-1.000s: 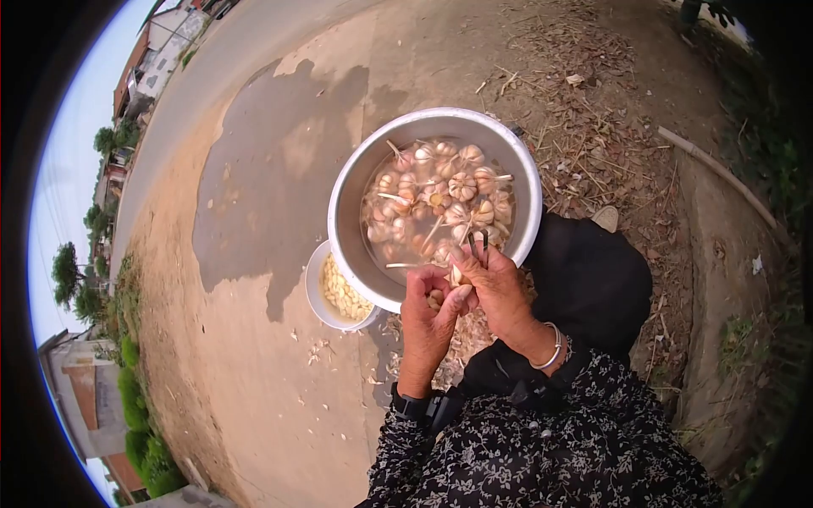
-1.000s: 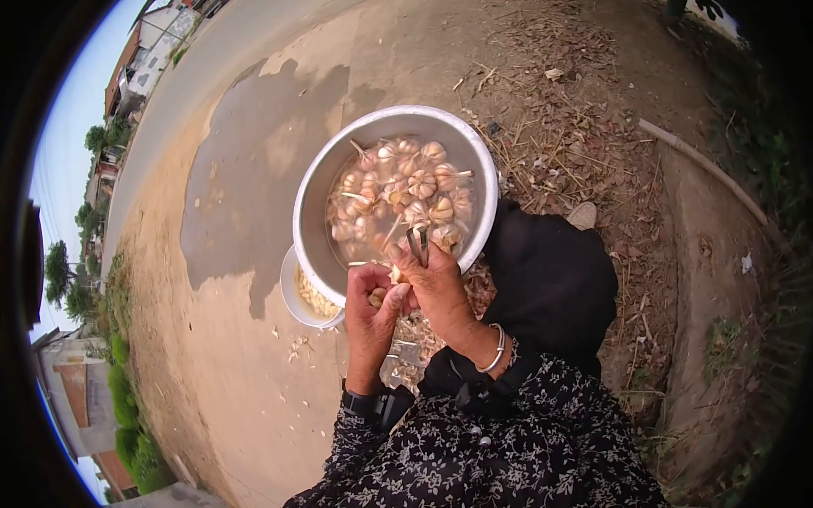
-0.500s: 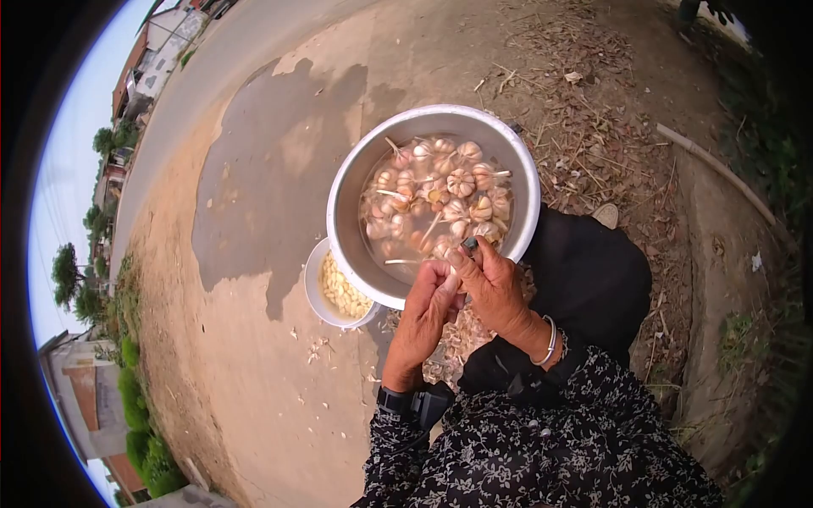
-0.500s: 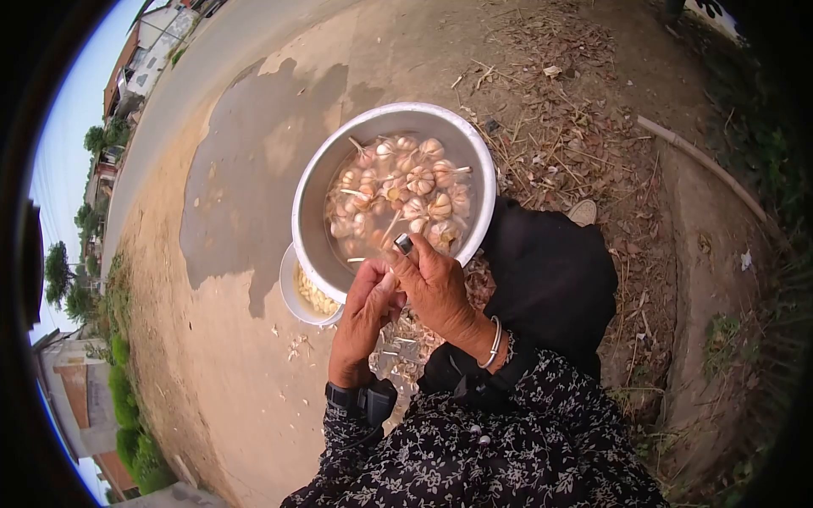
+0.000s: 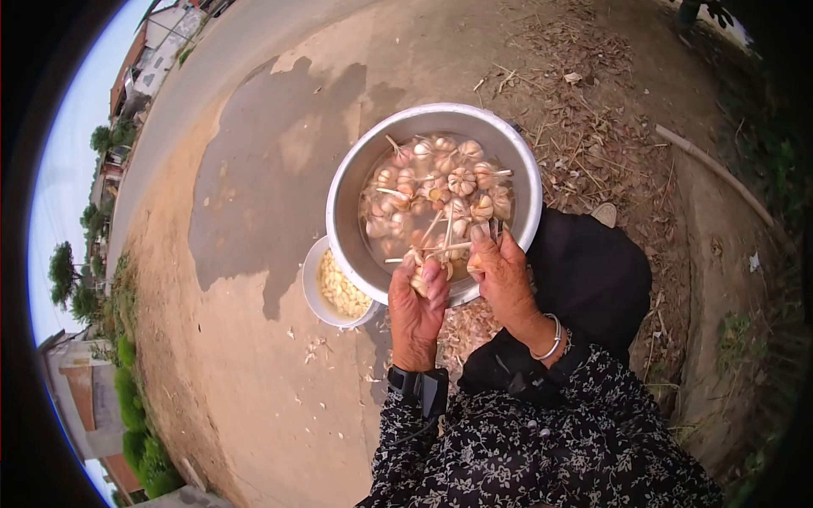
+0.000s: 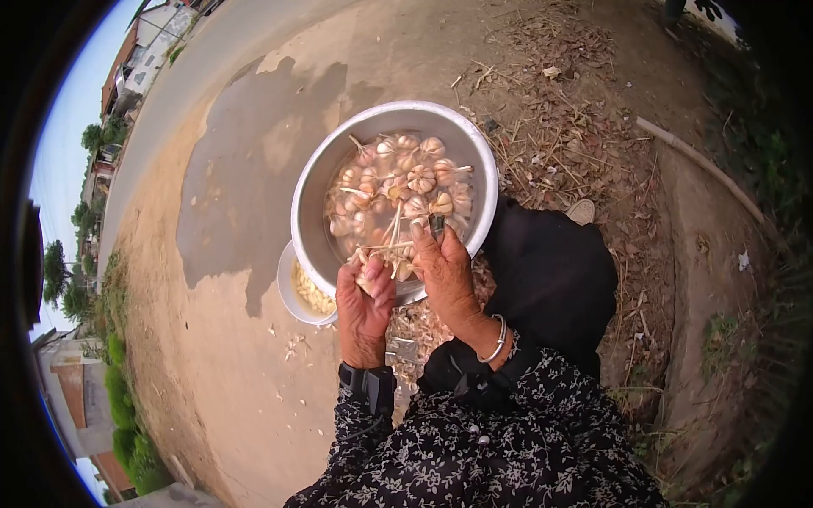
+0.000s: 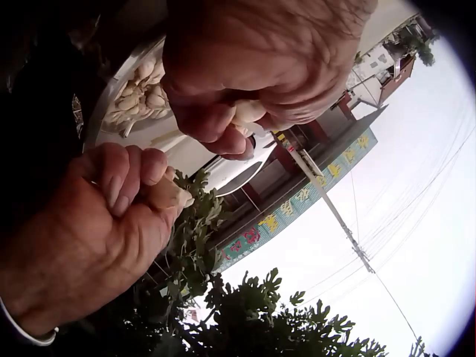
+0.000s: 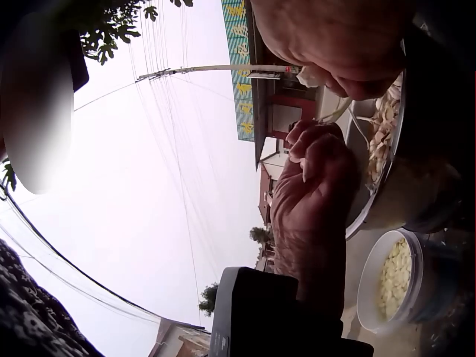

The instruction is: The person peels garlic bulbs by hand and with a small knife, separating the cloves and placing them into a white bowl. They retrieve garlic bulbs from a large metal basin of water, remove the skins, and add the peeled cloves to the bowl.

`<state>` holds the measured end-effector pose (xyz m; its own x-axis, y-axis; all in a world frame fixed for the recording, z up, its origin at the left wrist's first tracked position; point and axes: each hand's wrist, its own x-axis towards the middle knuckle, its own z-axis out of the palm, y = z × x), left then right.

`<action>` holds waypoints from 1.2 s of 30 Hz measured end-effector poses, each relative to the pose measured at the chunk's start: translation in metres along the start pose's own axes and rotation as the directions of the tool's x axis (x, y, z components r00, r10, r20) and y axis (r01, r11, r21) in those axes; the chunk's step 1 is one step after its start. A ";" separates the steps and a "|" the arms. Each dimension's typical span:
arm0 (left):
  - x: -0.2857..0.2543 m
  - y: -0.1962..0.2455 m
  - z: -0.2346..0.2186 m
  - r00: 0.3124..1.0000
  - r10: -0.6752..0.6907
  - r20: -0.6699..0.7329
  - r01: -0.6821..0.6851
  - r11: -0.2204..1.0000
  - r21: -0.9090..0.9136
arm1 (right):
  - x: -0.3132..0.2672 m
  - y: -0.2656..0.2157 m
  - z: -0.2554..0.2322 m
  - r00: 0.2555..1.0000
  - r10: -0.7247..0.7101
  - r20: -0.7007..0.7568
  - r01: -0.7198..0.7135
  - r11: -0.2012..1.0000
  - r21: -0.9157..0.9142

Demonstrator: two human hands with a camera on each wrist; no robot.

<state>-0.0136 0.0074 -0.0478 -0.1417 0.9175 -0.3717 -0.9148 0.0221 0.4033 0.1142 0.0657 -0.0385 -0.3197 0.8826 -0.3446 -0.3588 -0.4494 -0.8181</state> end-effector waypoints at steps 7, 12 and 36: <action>-0.020 0.003 0.010 0.976 0.171 0.136 -0.190 0.972 0.140 | 0.000 0.000 0.005 1.000 0.020 -0.001 -0.020 0.996 0.090; -0.019 0.008 0.005 0.994 0.106 0.022 -0.107 0.931 0.349 | -0.005 -0.007 0.001 0.967 0.086 0.239 -0.073 0.995 -0.062; -0.101 0.031 -0.070 0.837 0.479 -0.266 -0.288 0.798 0.530 | -0.044 0.038 0.003 0.794 0.400 0.457 -0.338 0.916 -0.214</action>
<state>-0.0539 -0.1124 -0.0563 -0.6569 0.6729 -0.3401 -0.4885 -0.0362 0.8718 0.1117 0.0087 -0.0530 -0.7983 0.4584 -0.3907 -0.0327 -0.6807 -0.7319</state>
